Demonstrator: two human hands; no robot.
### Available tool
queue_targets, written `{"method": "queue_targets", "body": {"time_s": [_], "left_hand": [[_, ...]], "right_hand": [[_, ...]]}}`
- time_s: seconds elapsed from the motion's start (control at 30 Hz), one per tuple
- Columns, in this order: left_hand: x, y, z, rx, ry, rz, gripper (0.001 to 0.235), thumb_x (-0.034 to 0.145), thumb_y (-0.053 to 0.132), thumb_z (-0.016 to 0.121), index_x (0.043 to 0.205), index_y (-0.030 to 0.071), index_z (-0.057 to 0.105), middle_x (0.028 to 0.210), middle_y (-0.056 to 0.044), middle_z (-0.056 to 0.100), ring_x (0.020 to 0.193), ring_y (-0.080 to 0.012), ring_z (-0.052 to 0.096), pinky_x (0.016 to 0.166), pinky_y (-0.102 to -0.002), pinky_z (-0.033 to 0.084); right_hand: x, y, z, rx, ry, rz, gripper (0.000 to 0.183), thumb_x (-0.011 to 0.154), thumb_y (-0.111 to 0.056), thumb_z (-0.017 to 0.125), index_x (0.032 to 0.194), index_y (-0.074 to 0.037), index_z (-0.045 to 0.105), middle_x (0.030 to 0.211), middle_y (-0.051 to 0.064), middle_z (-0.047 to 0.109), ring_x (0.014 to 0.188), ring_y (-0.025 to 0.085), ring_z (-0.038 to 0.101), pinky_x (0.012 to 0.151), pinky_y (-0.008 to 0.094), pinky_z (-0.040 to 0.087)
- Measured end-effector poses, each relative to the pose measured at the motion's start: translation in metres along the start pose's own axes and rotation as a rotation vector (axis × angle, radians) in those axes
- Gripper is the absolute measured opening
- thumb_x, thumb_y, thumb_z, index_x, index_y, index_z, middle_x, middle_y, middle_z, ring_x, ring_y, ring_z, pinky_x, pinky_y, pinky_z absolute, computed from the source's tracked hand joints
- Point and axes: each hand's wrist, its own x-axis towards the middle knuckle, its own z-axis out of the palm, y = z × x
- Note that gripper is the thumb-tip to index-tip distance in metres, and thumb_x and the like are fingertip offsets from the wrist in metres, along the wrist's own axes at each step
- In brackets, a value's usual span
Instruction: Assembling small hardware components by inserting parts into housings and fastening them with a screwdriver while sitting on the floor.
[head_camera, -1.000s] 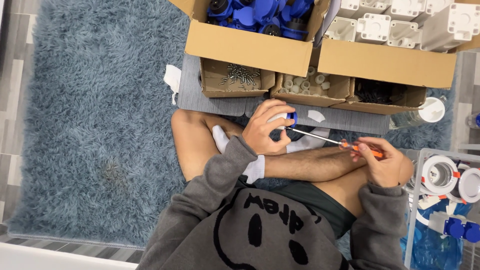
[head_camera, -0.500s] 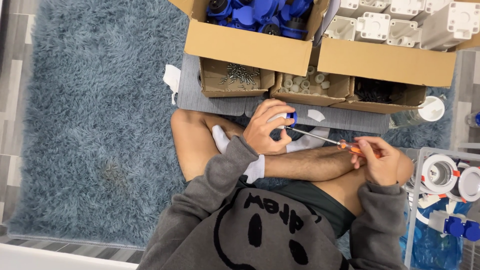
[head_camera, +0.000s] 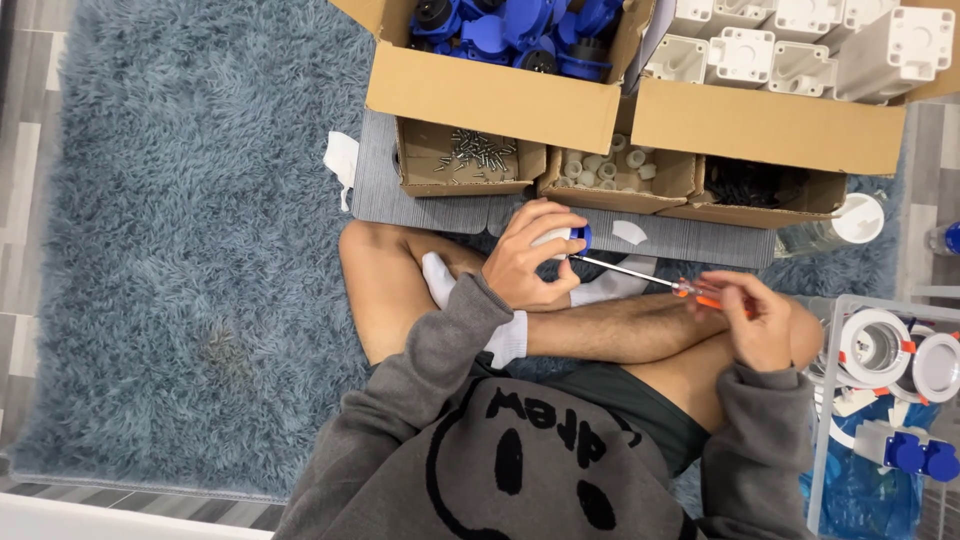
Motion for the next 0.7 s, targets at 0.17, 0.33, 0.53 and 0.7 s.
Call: {"method": "queue_targets", "body": {"time_s": [0.17, 0.33, 0.53, 0.7], "left_hand": [[-0.001, -0.003, 0.000, -0.003, -0.007, -0.004, 0.026, 0.071, -0.001, 0.072, 0.096, 0.003, 0.079, 0.128, -0.009, 0.073, 0.125, -0.0307, 0.063, 0.118, -0.048, 0.052], [-0.003, -0.003, 0.002, -0.007, -0.012, -0.011, 0.025, 0.071, -0.001, 0.073, 0.095, 0.003, 0.080, 0.129, -0.009, 0.072, 0.126, -0.0307, 0.062, 0.119, -0.049, 0.051], [0.001, 0.001, 0.000, -0.012, 0.007, -0.009, 0.024, 0.071, -0.001, 0.072, 0.094, 0.002, 0.078, 0.128, -0.010, 0.072, 0.124, -0.0315, 0.063, 0.117, -0.049, 0.052], [-0.001, -0.002, 0.002, 0.003, -0.002, -0.007, 0.023, 0.071, 0.000, 0.071, 0.093, 0.003, 0.078, 0.129, -0.010, 0.071, 0.126, -0.0307, 0.063, 0.121, -0.050, 0.050]], "right_hand": [[0.000, 0.017, -0.006, 0.129, 0.093, 0.077, 0.014, 0.118, -0.011, 0.062, 0.124, 0.001, 0.066, 0.098, 0.014, 0.072, 0.066, 0.014, 0.066, 0.057, 0.021, 0.055], [-0.001, 0.021, -0.016, 0.124, 0.065, -0.032, 0.022, 0.108, -0.002, 0.070, 0.129, 0.002, 0.063, 0.119, 0.018, 0.073, 0.091, 0.020, 0.073, 0.086, 0.027, 0.064], [0.001, 0.007, -0.014, -0.004, -0.027, -0.151, 0.039, 0.095, 0.005, 0.074, 0.132, 0.000, 0.062, 0.142, 0.020, 0.066, 0.131, 0.027, 0.066, 0.121, 0.038, 0.053], [0.002, 0.014, -0.008, 0.081, 0.055, 0.085, 0.022, 0.121, -0.013, 0.058, 0.117, 0.007, 0.068, 0.096, 0.018, 0.074, 0.058, 0.017, 0.064, 0.049, 0.023, 0.053]]}}
